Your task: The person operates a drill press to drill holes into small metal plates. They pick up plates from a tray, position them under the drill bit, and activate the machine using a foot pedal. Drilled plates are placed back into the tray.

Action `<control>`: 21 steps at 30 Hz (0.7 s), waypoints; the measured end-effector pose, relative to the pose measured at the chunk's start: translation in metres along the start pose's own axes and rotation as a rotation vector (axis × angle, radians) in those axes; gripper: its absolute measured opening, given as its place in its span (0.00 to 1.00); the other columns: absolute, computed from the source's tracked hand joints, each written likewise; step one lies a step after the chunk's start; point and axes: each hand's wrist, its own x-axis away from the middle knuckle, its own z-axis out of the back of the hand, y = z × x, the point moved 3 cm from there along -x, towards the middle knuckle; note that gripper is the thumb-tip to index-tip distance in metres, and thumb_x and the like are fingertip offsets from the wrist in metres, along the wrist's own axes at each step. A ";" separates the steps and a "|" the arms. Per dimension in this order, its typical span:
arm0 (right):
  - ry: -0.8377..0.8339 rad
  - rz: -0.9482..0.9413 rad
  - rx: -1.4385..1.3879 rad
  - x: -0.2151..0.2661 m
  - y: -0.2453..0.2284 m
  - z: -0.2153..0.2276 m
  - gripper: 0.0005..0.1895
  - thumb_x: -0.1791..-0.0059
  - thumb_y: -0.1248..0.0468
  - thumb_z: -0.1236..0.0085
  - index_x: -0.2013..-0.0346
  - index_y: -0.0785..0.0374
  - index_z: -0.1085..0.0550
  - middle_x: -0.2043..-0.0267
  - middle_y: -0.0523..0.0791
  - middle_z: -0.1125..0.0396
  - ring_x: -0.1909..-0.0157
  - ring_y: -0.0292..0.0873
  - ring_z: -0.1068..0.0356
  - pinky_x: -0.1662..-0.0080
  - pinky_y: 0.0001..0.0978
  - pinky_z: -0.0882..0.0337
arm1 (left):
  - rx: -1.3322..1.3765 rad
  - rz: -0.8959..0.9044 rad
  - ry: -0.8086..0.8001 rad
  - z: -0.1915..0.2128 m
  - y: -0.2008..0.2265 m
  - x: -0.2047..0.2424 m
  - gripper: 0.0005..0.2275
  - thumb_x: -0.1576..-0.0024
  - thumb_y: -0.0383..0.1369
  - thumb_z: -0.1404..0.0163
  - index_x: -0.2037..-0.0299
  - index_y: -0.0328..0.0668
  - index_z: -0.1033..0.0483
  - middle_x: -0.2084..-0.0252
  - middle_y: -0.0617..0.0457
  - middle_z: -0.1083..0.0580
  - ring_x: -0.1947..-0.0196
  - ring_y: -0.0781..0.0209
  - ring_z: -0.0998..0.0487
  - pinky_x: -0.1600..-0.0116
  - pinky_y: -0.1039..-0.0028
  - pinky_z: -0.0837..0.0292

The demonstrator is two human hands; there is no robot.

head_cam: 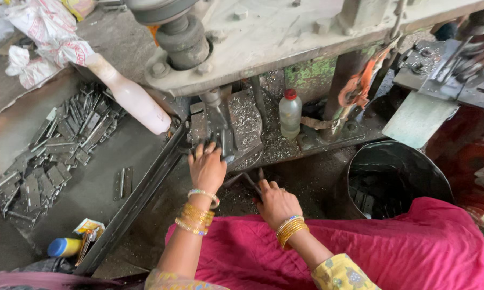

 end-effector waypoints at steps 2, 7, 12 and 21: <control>-0.018 -0.003 0.020 -0.002 0.008 -0.009 0.27 0.52 0.51 0.40 0.45 0.61 0.35 0.50 0.52 0.31 0.54 0.57 0.26 0.55 0.50 0.25 | -0.028 0.006 -0.007 -0.003 0.000 -0.008 0.14 0.46 0.37 0.44 0.53 0.42 0.18 0.36 0.52 0.29 0.32 0.45 0.37 0.29 0.44 0.53; -0.169 -0.155 -0.015 -0.005 0.045 -0.047 0.23 0.52 0.49 0.39 0.51 0.59 0.30 0.56 0.52 0.25 0.54 0.57 0.25 0.52 0.50 0.25 | -0.093 0.021 0.000 -0.012 -0.001 -0.023 0.12 0.45 0.36 0.45 0.54 0.42 0.18 0.37 0.51 0.27 0.32 0.47 0.34 0.26 0.43 0.55; -0.225 -0.205 -0.011 0.003 0.045 -0.054 0.26 0.51 0.48 0.41 0.46 0.61 0.32 0.59 0.55 0.25 0.54 0.59 0.24 0.53 0.51 0.25 | -0.036 0.004 0.080 -0.018 -0.006 -0.004 0.12 0.49 0.34 0.45 0.56 0.41 0.18 0.39 0.51 0.26 0.35 0.45 0.33 0.28 0.40 0.55; -0.177 -0.185 -0.035 -0.006 0.062 -0.073 0.21 0.53 0.50 0.39 0.52 0.58 0.28 0.58 0.53 0.25 0.55 0.58 0.24 0.52 0.51 0.25 | -0.090 0.006 0.067 -0.023 -0.007 -0.015 0.10 0.46 0.32 0.47 0.57 0.42 0.17 0.40 0.54 0.25 0.34 0.47 0.33 0.27 0.39 0.56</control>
